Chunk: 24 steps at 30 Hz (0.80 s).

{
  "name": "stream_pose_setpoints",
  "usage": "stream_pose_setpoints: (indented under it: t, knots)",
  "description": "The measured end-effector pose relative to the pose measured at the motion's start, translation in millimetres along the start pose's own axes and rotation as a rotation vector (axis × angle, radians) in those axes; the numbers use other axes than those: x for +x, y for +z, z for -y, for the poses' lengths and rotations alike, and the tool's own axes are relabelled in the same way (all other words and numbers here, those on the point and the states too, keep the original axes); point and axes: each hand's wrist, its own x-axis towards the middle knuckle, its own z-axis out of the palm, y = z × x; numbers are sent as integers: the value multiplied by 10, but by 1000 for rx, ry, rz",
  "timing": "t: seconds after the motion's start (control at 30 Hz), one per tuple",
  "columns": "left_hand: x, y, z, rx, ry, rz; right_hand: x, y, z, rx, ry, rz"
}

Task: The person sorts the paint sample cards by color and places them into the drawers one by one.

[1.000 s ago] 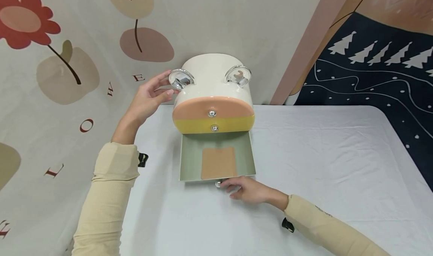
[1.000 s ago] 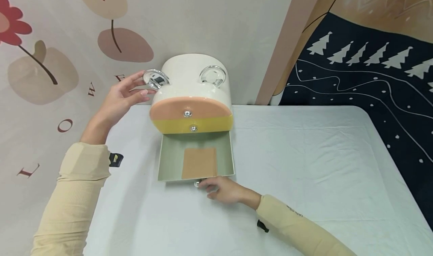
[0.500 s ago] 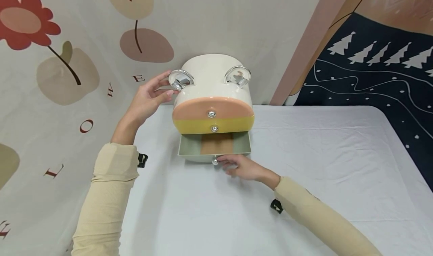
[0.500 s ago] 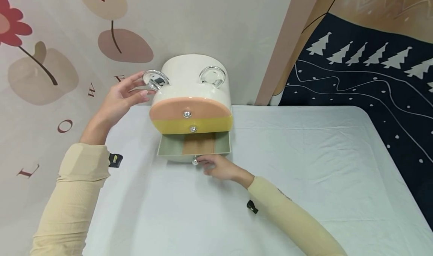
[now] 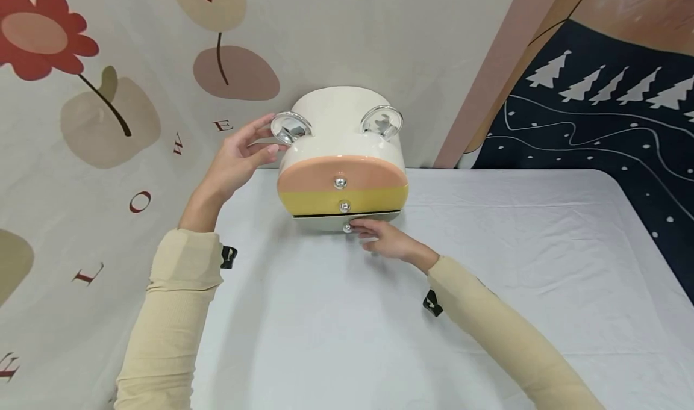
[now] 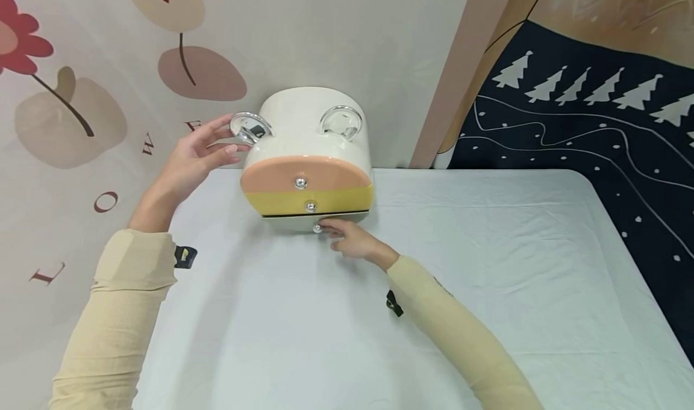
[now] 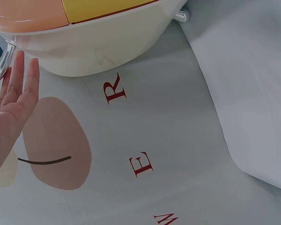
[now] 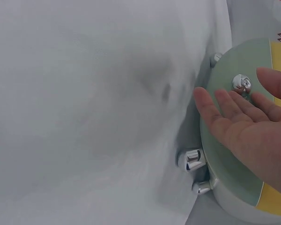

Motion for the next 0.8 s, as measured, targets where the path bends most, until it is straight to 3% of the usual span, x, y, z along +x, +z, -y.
stream_pose_setpoints:
  t: [0.43, 0.63, 0.8]
  knots:
    - [-15, 1, -8, 22, -17, 0, 71, -59, 14, 56, 58, 8]
    - [-41, 2, 28, -11, -18, 5, -43, -172, 2, 158, 129, -45]
    - [-126, 25, 115, -10, -77, -38, -197, -339, -63, 216, 165, -103]
